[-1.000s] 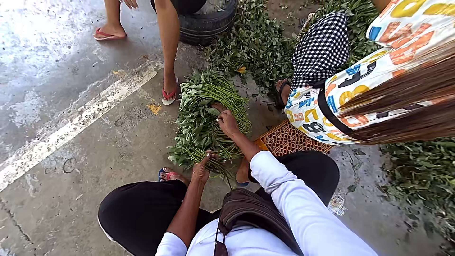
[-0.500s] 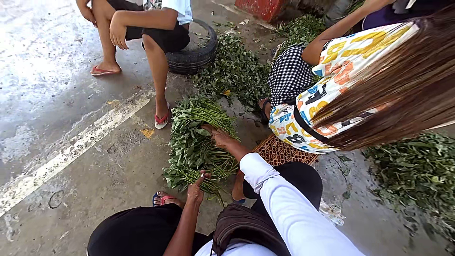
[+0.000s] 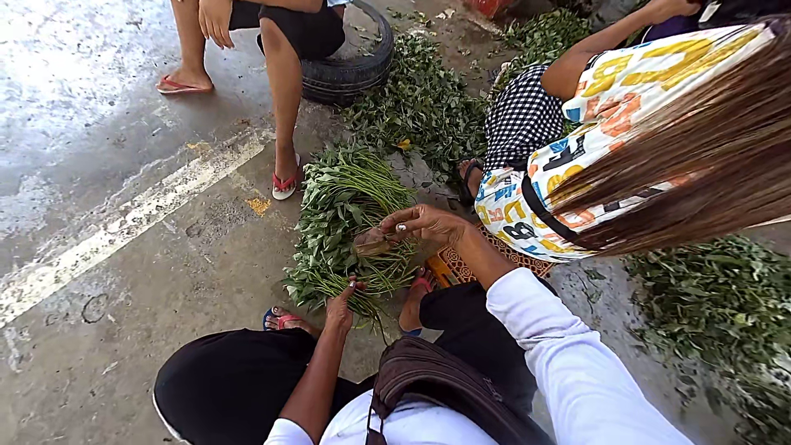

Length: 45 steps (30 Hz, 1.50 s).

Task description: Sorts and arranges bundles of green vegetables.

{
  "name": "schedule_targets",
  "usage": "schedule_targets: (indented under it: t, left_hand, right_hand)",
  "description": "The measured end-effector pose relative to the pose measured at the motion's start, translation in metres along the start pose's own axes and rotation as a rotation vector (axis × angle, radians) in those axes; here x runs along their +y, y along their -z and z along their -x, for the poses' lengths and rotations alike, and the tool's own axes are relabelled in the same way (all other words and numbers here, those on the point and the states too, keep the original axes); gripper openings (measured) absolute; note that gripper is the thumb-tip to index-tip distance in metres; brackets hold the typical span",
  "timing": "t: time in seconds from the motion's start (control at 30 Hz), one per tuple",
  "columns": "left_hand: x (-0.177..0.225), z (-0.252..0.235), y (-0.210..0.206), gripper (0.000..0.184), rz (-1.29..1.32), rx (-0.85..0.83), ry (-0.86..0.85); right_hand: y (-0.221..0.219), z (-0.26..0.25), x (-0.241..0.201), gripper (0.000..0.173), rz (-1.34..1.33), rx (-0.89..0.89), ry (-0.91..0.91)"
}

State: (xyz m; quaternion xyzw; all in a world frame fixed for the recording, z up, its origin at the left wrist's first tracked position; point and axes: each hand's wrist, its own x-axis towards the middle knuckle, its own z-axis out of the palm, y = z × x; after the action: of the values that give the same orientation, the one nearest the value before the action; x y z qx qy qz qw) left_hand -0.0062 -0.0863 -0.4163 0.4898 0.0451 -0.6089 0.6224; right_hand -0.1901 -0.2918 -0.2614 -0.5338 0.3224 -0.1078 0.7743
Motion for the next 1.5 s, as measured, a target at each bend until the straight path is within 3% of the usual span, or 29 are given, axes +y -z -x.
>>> schedule_targets:
  t: [0.1, 0.17, 0.23, 0.3, 0.43, 0.5, 0.6, 0.7, 0.87, 1.03, 1.1, 1.2, 1.3, 1.5]
  left_hand:
    - [-0.002, 0.0, 0.003, 0.021, 0.008, 0.001, 0.004]
    - [-0.001, 0.003, 0.001, 0.021, -0.005, 0.004, 0.005]
    - [-0.001, 0.004, -0.001, 0.021, -0.013, 0.007, 0.004]
    - [-0.001, 0.004, -0.001, 0.02, -0.009, 0.028, -0.002]
    - [0.003, 0.005, -0.002, 0.017, -0.008, 0.13, -0.014]
    - [0.005, 0.006, -0.002, 0.015, -0.061, 0.221, -0.024]
    - [0.009, 0.007, 0.001, 0.016, -0.177, 0.323, -0.029]
    - [0.009, 0.005, 0.003, 0.016, -0.229, 0.362, 0.0]
    - [-0.001, 0.0, 0.009, 0.017, -0.148, 0.301, -0.001]
    - [0.002, 0.002, -0.001, 0.018, -0.13, 0.238, -0.086]
    - [0.005, 0.005, -0.006, 0.017, -0.113, 0.229, -0.089]
    - [0.007, 0.007, -0.011, 0.015, -0.059, 0.226, -0.081]
    - [0.007, 0.008, -0.012, 0.016, -0.048, 0.229, -0.067]
    - [0.008, 0.009, -0.013, 0.016, -0.041, 0.22, -0.057]
  right_hand:
    - [0.026, -0.007, -0.018, 0.025, -0.001, 0.24, 0.114]
    - [0.043, -0.024, -0.026, 0.02, 0.184, 0.544, 0.123]
    - [0.057, -0.045, -0.02, 0.026, 0.379, 0.693, 0.049]
    - [0.052, -0.062, 0.006, 0.026, 0.493, 0.639, -0.102]
    - [-0.002, -0.078, 0.093, 0.03, 0.791, 0.214, -0.544]
    - [-0.029, -0.081, 0.139, 0.032, 0.882, 0.065, -0.682]
    - [-0.052, -0.085, 0.202, 0.028, 0.93, 0.011, -0.63]
    - [-0.069, -0.083, 0.222, 0.026, 0.929, -0.008, -0.521]
    - [-0.075, -0.082, 0.202, 0.022, 1.1, 0.13, -0.298]
    - [-0.042, -0.106, 0.111, 0.025, 0.983, 0.547, 0.173]
    - [-0.022, -0.121, 0.071, 0.021, 0.998, 0.674, 0.244]
    - [0.007, -0.145, 0.037, 0.032, 1.123, 0.689, 0.086]
    - [0.026, -0.166, 0.041, 0.052, 1.209, 0.601, -0.08]
    - [0.025, -0.174, 0.067, 0.055, 1.249, 0.66, -0.144]
